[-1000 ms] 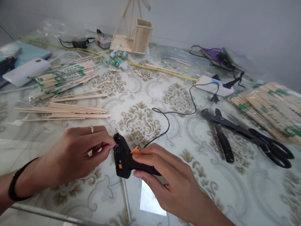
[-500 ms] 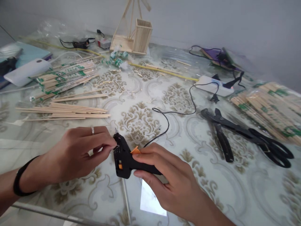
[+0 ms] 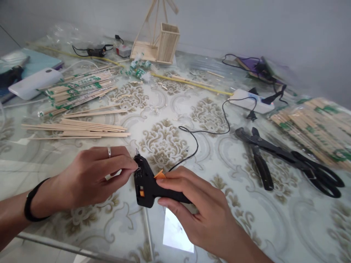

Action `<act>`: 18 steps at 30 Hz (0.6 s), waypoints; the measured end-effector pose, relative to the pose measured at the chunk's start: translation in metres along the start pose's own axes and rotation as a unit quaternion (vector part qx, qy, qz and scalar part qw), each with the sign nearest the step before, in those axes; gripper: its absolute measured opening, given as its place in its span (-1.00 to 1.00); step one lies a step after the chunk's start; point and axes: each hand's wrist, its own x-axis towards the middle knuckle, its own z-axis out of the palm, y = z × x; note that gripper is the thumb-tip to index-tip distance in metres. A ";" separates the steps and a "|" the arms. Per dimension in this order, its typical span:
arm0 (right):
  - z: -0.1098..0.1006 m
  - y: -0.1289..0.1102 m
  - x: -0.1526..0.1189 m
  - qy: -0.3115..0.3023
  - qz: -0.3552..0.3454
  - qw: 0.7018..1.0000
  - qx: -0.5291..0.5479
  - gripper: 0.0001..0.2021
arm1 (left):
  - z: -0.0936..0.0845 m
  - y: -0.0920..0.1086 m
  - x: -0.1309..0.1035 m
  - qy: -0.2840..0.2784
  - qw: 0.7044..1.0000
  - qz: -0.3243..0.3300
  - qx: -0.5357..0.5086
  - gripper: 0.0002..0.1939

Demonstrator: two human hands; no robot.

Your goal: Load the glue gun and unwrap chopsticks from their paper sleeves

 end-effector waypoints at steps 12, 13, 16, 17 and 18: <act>-0.001 0.000 0.001 -0.003 0.004 1.000 -0.009 -0.74 | 0.003 0.002 -0.002 0.021 0.999 -0.022 0.030 -0.78; -0.001 0.001 0.001 -0.005 0.003 1.000 -0.010 -0.74 | 0.003 0.001 -0.002 0.021 0.999 -0.019 0.033 -0.79; -0.001 0.001 0.001 -0.011 -0.003 1.000 -0.018 -0.75 | 0.003 0.000 -0.003 0.017 0.999 -0.001 0.036 -0.78; -0.001 0.001 0.001 -0.011 -0.004 1.000 -0.022 -0.75 | 0.002 -0.001 -0.003 0.017 0.999 -0.001 0.035 -0.77; -0.002 0.001 0.001 -0.009 -0.005 1.000 -0.025 -0.74 | 0.002 -0.001 -0.002 0.019 0.999 -0.007 0.036 -0.77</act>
